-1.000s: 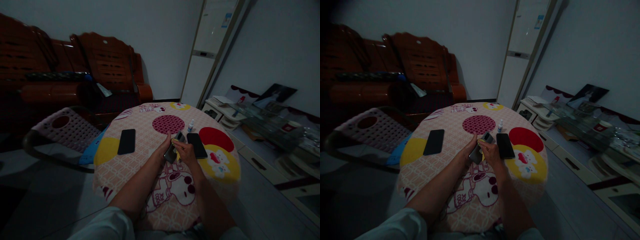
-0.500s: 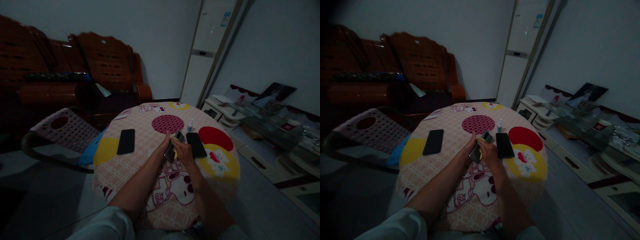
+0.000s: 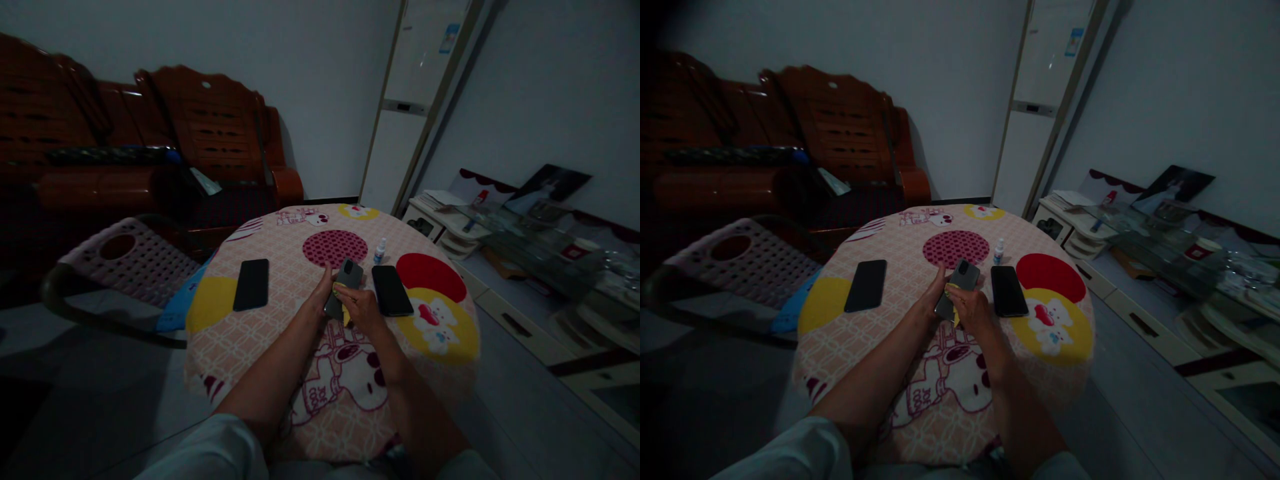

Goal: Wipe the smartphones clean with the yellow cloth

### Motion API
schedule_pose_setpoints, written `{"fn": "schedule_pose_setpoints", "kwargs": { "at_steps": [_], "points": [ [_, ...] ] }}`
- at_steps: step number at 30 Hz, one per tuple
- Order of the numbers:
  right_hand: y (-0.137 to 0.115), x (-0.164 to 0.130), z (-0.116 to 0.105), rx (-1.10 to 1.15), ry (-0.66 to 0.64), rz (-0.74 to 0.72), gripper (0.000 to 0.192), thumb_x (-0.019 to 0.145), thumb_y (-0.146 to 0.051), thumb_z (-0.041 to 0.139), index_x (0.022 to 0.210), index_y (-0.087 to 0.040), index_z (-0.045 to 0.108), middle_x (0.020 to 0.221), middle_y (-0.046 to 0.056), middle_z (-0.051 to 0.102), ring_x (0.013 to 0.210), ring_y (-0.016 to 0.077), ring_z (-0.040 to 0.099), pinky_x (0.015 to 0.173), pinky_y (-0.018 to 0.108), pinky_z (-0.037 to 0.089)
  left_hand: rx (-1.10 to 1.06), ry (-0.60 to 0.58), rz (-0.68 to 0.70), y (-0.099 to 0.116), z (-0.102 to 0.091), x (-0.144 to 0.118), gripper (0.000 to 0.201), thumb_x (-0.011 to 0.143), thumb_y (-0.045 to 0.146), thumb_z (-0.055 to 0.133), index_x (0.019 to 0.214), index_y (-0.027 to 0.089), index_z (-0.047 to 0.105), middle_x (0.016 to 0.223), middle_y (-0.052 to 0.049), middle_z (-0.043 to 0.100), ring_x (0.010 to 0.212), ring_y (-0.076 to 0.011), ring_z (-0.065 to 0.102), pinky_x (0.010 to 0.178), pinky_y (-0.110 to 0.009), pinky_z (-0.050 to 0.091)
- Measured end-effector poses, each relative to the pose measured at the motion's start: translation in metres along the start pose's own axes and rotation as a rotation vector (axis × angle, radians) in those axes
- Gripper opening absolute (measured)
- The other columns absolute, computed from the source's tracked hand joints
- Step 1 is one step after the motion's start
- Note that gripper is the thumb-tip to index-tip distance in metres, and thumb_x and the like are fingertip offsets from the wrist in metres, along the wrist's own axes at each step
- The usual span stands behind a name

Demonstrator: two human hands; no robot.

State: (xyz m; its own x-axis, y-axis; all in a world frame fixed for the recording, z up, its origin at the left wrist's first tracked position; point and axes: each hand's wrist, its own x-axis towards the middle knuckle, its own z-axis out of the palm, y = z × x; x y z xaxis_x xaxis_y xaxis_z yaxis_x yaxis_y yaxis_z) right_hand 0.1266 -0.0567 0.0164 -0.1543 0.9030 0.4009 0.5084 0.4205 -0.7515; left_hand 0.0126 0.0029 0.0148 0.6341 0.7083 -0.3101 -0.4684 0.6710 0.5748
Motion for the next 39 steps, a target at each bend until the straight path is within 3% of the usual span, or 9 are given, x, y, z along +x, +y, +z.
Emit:
{"fn": "schedule_pose_setpoints", "kwargs": {
  "at_steps": [4, 11, 18, 24, 32, 39],
  "points": [
    [0.005, 0.0, -0.001, -0.005, 0.05, 0.019, 0.029, 0.086, -0.024, 0.054, 0.112, -0.022, 0.068, 0.11, 0.006, 0.069, 0.103, 0.0226, 0.066, 0.088, 0.034, 0.054, 0.035, -0.035, -0.006, -0.002, 0.001, 0.0, 0.081, 0.083, 0.073, 0.022, 0.102, 0.009, 0.067, 0.079, -0.016, 0.07, 0.063, -0.0239, 0.067, 0.052, -0.029, 0.05],
    [0.006, -0.001, 0.0, 0.005, -0.055, 0.015, 0.027, 0.084, -0.023, 0.057, 0.108, -0.021, 0.07, 0.108, 0.007, 0.07, 0.099, 0.0233, 0.068, 0.087, 0.034, 0.054, -0.058, -0.031, 0.068, 0.006, -0.013, 0.002, 0.078, 0.085, 0.07, 0.023, 0.104, 0.007, 0.066, 0.082, -0.018, 0.07, 0.072, -0.0246, 0.068, 0.063, -0.031, 0.053],
    [0.014, 0.0, -0.002, -0.055, 0.073, 0.054, 0.03, 0.085, -0.023, 0.054, 0.11, -0.021, 0.069, 0.109, 0.007, 0.07, 0.097, 0.0238, 0.068, 0.083, 0.035, 0.055, 0.002, -0.041, 0.02, 0.004, -0.01, 0.003, 0.072, 0.087, 0.067, 0.029, 0.104, 0.008, 0.066, 0.079, -0.016, 0.07, 0.065, -0.0234, 0.067, 0.062, -0.032, 0.052],
    [0.012, -0.001, -0.003, -0.022, -0.036, 0.022, 0.028, 0.084, -0.026, 0.056, 0.108, -0.02, 0.07, 0.107, 0.007, 0.071, 0.098, 0.0238, 0.068, 0.085, 0.034, 0.054, -0.033, -0.087, -0.011, 0.007, -0.016, 0.001, 0.075, 0.087, 0.066, 0.026, 0.11, 0.005, 0.063, 0.084, -0.019, 0.07, 0.07, -0.0252, 0.068, 0.065, -0.034, 0.053],
    [0.011, 0.0, -0.006, -0.081, 0.049, 0.052, 0.029, 0.084, -0.024, 0.054, 0.107, -0.021, 0.071, 0.106, 0.007, 0.071, 0.093, 0.0237, 0.07, 0.081, 0.033, 0.055, -0.079, -0.013, -0.036, 0.012, -0.015, -0.003, 0.065, 0.089, 0.058, 0.037, 0.114, 0.003, 0.061, 0.087, -0.019, 0.07, 0.07, -0.0259, 0.068, 0.064, -0.035, 0.054],
    [0.012, 0.0, -0.008, -0.061, 0.02, 0.043, 0.026, 0.084, -0.025, 0.055, 0.103, -0.022, 0.072, 0.104, 0.005, 0.072, 0.095, 0.0237, 0.069, 0.084, 0.034, 0.055, -0.125, -0.003, 0.031, 0.017, -0.012, -0.011, 0.064, 0.091, 0.056, 0.032, 0.114, 0.003, 0.061, 0.087, -0.019, 0.07, 0.07, -0.0255, 0.069, 0.063, -0.035, 0.054]
  ]
}}
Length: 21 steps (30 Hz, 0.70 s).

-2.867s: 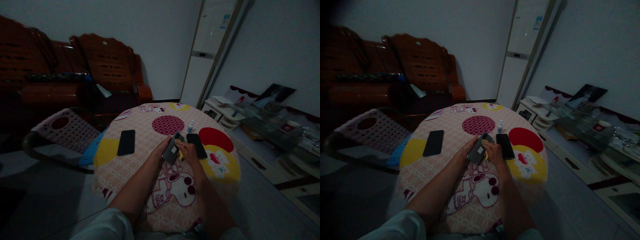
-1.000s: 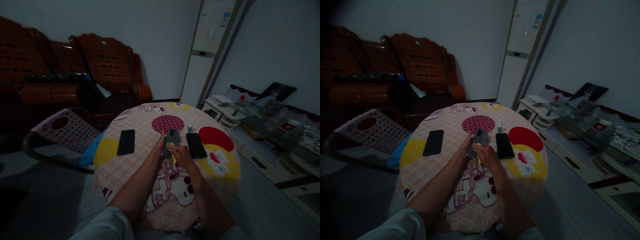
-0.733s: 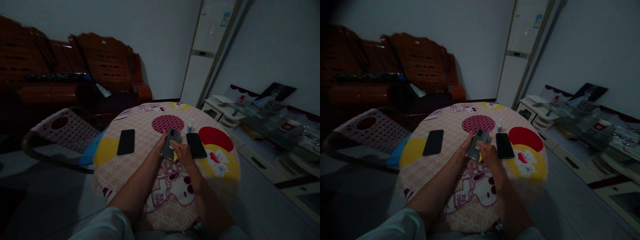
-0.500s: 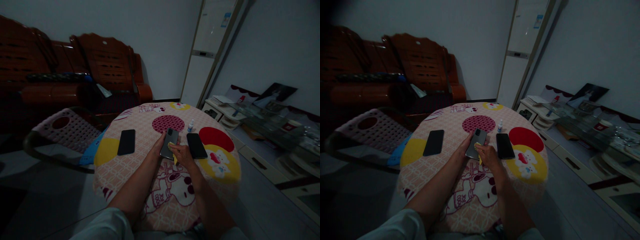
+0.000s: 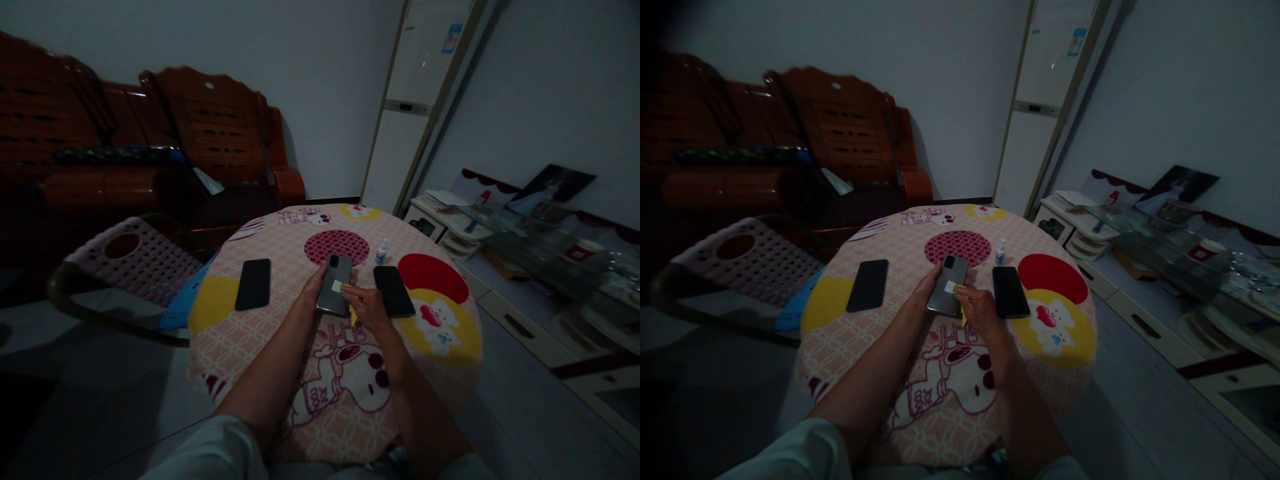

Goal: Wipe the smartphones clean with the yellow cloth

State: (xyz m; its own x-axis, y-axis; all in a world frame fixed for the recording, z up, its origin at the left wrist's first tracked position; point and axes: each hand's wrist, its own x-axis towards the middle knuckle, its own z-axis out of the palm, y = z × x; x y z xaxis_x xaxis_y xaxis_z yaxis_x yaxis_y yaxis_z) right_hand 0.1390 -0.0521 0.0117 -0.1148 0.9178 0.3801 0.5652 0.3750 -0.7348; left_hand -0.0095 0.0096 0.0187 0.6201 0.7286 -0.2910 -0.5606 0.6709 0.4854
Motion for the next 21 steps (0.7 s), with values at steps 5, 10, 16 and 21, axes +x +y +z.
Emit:
{"fn": "schedule_pose_setpoints", "kwargs": {
  "at_steps": [5, 10, 16, 21],
  "points": [
    [0.008, 0.002, -0.001, 0.014, 0.116, 0.014, 0.029, 0.085, -0.026, 0.054, 0.108, -0.02, 0.07, 0.11, 0.007, 0.069, 0.103, 0.0238, 0.066, 0.09, 0.035, 0.053, 0.054, 0.1, -0.013, -0.002, -0.005, 0.006, 0.057, 0.091, 0.053, 0.038, 0.108, 0.005, 0.063, 0.08, -0.016, 0.071, 0.062, -0.0227, 0.067, 0.064, -0.034, 0.054],
    [0.009, 0.003, -0.002, 0.073, 0.149, 0.023, 0.03, 0.084, -0.025, 0.054, 0.109, -0.017, 0.07, 0.111, 0.009, 0.068, 0.106, 0.0236, 0.065, 0.093, 0.035, 0.051, 0.053, 0.112, -0.022, -0.005, -0.005, 0.008, 0.055, 0.09, 0.051, 0.041, 0.107, 0.004, 0.064, 0.076, -0.014, 0.071, 0.054, -0.0205, 0.064, 0.062, -0.034, 0.054],
    [0.002, 0.001, 0.002, 0.18, 0.02, 0.035, 0.028, 0.082, -0.024, 0.056, 0.105, -0.021, 0.071, 0.108, 0.005, 0.07, 0.102, 0.0233, 0.066, 0.09, 0.037, 0.053, -0.015, 0.074, 0.049, 0.003, 0.002, -0.001, 0.061, 0.093, 0.052, 0.032, 0.113, 0.002, 0.062, 0.082, -0.018, 0.071, 0.064, -0.0237, 0.068, 0.061, -0.034, 0.054],
    [-0.003, -0.002, 0.002, 0.218, -0.107, 0.04, 0.026, 0.081, -0.024, 0.058, 0.104, -0.021, 0.072, 0.106, 0.003, 0.071, 0.098, 0.0232, 0.068, 0.087, 0.037, 0.054, -0.011, 0.089, 0.085, 0.009, -0.011, 0.002, 0.062, 0.092, 0.052, 0.03, 0.116, 0.003, 0.06, 0.084, -0.019, 0.071, 0.071, -0.0253, 0.069, 0.065, -0.036, 0.055]
  ]
}}
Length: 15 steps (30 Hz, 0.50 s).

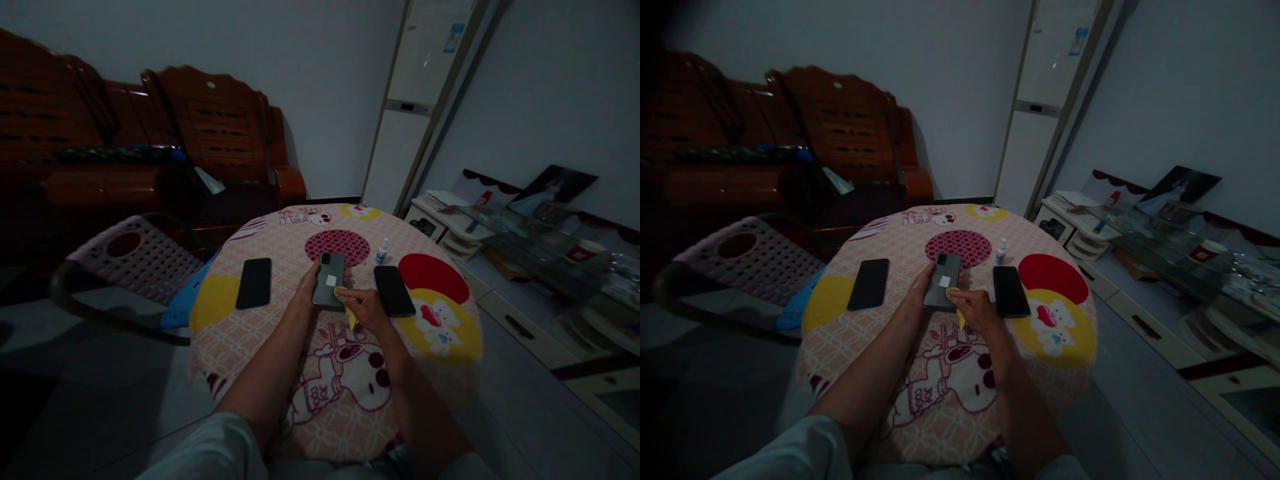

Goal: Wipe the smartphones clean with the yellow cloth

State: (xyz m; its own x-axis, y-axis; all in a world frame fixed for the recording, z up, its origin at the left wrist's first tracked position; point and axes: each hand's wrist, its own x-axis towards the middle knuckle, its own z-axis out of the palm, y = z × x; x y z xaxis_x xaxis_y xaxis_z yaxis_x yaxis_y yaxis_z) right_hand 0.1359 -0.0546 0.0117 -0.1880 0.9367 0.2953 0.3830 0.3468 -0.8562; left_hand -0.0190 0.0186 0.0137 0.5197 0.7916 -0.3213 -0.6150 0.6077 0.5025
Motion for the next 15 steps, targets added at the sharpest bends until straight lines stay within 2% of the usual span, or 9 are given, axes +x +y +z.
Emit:
{"fn": "schedule_pose_setpoints", "kwargs": {
  "at_steps": [2, 7, 15],
  "points": [
    [-0.001, 0.0002, -0.0002, 0.0, 0.006, 0.006, 0.025, 0.082, -0.026, 0.058, 0.102, -0.021, 0.072, 0.104, 0.003, 0.072, 0.097, 0.023, 0.068, 0.086, 0.037, 0.055, -0.004, -0.008, 0.0, 0.0, -0.0026, 0.002, 0.063, 0.092, 0.053, 0.031, 0.117, 0.003, 0.06, 0.086, -0.019, 0.071, 0.073, -0.0259, 0.069, 0.067, -0.037, 0.055],
    [-0.0009, 0.0018, -0.0009, -0.024, 0.111, -0.011, 0.026, 0.083, -0.027, 0.057, 0.104, -0.021, 0.072, 0.104, 0.004, 0.072, 0.098, 0.0228, 0.068, 0.087, 0.036, 0.054, -0.013, -0.03, -0.012, -0.0021, 0.0024, -0.0002, 0.062, 0.093, 0.052, 0.03, 0.116, 0.004, 0.06, 0.086, -0.018, 0.071, 0.072, -0.0253, 0.069, 0.067, -0.036, 0.055],
    [-0.0097, -0.0007, 0.0037, -0.089, -0.018, -0.029, 0.026, 0.082, -0.021, 0.056, 0.104, -0.022, 0.071, 0.107, 0.004, 0.07, 0.103, 0.0226, 0.066, 0.09, 0.038, 0.053, -0.009, 0.057, 0.078, -0.0017, 0.003, 0.0013, 0.061, 0.091, 0.054, 0.032, 0.111, 0.004, 0.062, 0.078, -0.017, 0.07, 0.06, -0.0233, 0.067, 0.056, -0.033, 0.054]
  ]
}}
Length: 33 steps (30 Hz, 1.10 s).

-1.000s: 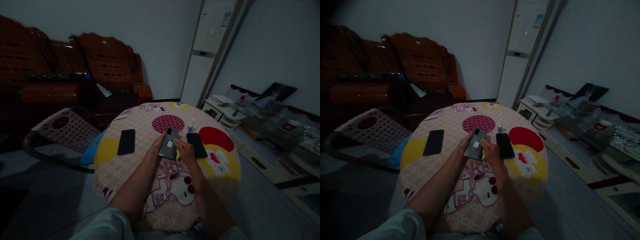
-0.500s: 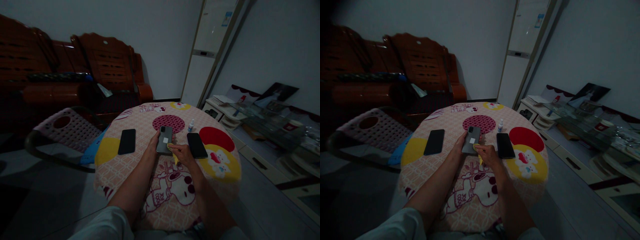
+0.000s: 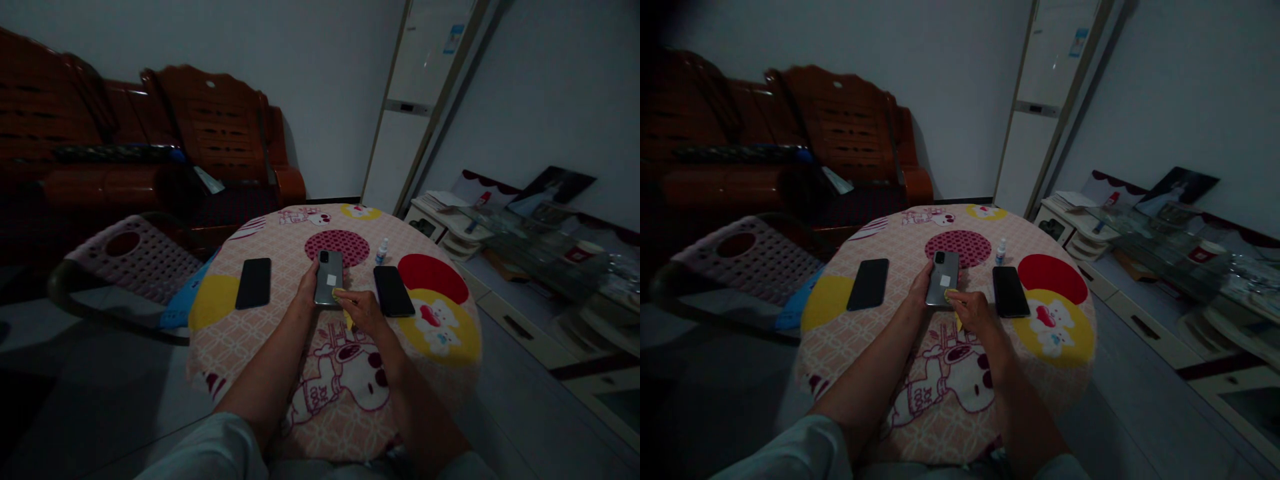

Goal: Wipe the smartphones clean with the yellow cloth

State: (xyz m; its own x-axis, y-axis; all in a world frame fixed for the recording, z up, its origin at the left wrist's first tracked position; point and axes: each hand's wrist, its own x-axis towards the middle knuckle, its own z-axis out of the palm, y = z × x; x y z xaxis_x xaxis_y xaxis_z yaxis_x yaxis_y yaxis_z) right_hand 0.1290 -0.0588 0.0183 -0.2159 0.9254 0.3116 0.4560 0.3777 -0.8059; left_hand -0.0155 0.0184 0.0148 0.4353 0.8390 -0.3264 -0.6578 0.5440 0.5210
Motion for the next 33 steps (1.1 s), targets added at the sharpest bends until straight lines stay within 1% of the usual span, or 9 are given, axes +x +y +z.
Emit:
{"fn": "schedule_pose_setpoints", "kwargs": {
  "at_steps": [5, 9, 13, 16, 19, 24, 28, 30, 33],
  "points": [
    [-0.006, -0.002, 0.015, -0.03, -0.026, -0.025, 0.028, 0.084, -0.021, 0.056, 0.109, -0.024, 0.069, 0.112, 0.003, 0.069, 0.105, 0.021, 0.065, 0.093, 0.035, 0.052, -0.01, 0.04, 0.029, -0.011, 0.006, 0.005, 0.061, 0.092, 0.054, 0.033, 0.108, 0.004, 0.064, 0.077, -0.016, 0.071, 0.062, -0.0229, 0.068, 0.059, -0.032, 0.055],
    [-0.007, -0.002, 0.022, -0.079, 0.022, -0.039, 0.03, 0.084, -0.021, 0.054, 0.111, -0.024, 0.069, 0.112, 0.003, 0.069, 0.106, 0.0216, 0.065, 0.092, 0.034, 0.052, -0.008, 0.065, 0.054, -0.018, 0.01, 0.007, 0.057, 0.091, 0.052, 0.037, 0.106, 0.005, 0.065, 0.076, -0.015, 0.071, 0.065, -0.0227, 0.069, 0.062, -0.032, 0.055],
    [-0.002, 0.0, 0.014, -0.095, 0.052, -0.013, 0.029, 0.085, -0.021, 0.054, 0.109, -0.023, 0.07, 0.109, 0.004, 0.07, 0.101, 0.0219, 0.067, 0.089, 0.033, 0.053, -0.026, 0.011, 0.042, -0.012, 0.006, 0.006, 0.061, 0.091, 0.055, 0.032, 0.104, 0.004, 0.064, 0.076, -0.016, 0.07, 0.064, -0.0233, 0.068, 0.06, -0.033, 0.055],
    [0.004, 0.001, 0.006, -0.12, 0.085, 0.036, 0.028, 0.083, -0.022, 0.055, 0.107, -0.024, 0.071, 0.107, 0.004, 0.07, 0.098, 0.0234, 0.068, 0.086, 0.034, 0.054, -0.031, -0.008, 0.088, -0.003, 0.002, 0.004, 0.062, 0.092, 0.055, 0.03, 0.099, 0.004, 0.064, 0.076, -0.017, 0.07, 0.063, -0.0239, 0.068, 0.059, -0.034, 0.055],
    [0.007, 0.002, 0.003, -0.101, 0.119, 0.061, 0.029, 0.083, -0.022, 0.055, 0.107, -0.021, 0.071, 0.109, 0.006, 0.069, 0.101, 0.0242, 0.067, 0.088, 0.034, 0.054, -0.069, 0.008, 0.135, 0.002, 0.001, 0.003, 0.059, 0.092, 0.054, 0.03, 0.098, 0.006, 0.064, 0.077, -0.016, 0.07, 0.065, -0.0246, 0.068, 0.06, -0.036, 0.055],
    [0.001, -0.001, 0.018, -0.082, 0.12, 0.015, 0.029, 0.084, -0.022, 0.055, 0.11, -0.022, 0.069, 0.111, 0.006, 0.069, 0.104, 0.0227, 0.065, 0.091, 0.033, 0.053, -0.101, 0.032, 0.136, -0.003, 0.002, 0.005, 0.06, 0.091, 0.056, 0.03, 0.099, 0.006, 0.064, 0.075, -0.014, 0.07, 0.063, -0.0228, 0.068, 0.06, -0.034, 0.055],
    [-0.003, -0.003, 0.036, -0.023, 0.071, -0.062, 0.029, 0.085, -0.022, 0.055, 0.112, -0.022, 0.068, 0.113, 0.005, 0.068, 0.106, 0.0209, 0.065, 0.095, 0.033, 0.05, -0.106, 0.095, 0.129, -0.01, 0.002, 0.008, 0.059, 0.09, 0.056, 0.035, 0.1, 0.006, 0.064, 0.072, -0.013, 0.069, 0.062, -0.022, 0.067, 0.061, -0.033, 0.055],
    [-0.004, -0.004, 0.038, -0.022, 0.067, -0.071, 0.029, 0.086, -0.022, 0.055, 0.112, -0.022, 0.068, 0.112, 0.004, 0.069, 0.105, 0.0207, 0.065, 0.094, 0.033, 0.051, -0.099, 0.108, 0.13, -0.011, 0.001, 0.009, 0.059, 0.088, 0.057, 0.037, 0.1, 0.006, 0.065, 0.072, -0.013, 0.069, 0.064, -0.0224, 0.067, 0.062, -0.033, 0.055],
    [-0.003, -0.002, 0.033, -0.056, 0.098, -0.043, 0.029, 0.086, -0.021, 0.055, 0.111, -0.023, 0.069, 0.111, 0.005, 0.069, 0.103, 0.0212, 0.066, 0.091, 0.032, 0.052, -0.1, 0.083, 0.147, -0.007, 0.0, 0.009, 0.061, 0.089, 0.058, 0.033, 0.098, 0.007, 0.064, 0.073, -0.014, 0.069, 0.064, -0.0226, 0.067, 0.062, -0.034, 0.055]
  ]
}}
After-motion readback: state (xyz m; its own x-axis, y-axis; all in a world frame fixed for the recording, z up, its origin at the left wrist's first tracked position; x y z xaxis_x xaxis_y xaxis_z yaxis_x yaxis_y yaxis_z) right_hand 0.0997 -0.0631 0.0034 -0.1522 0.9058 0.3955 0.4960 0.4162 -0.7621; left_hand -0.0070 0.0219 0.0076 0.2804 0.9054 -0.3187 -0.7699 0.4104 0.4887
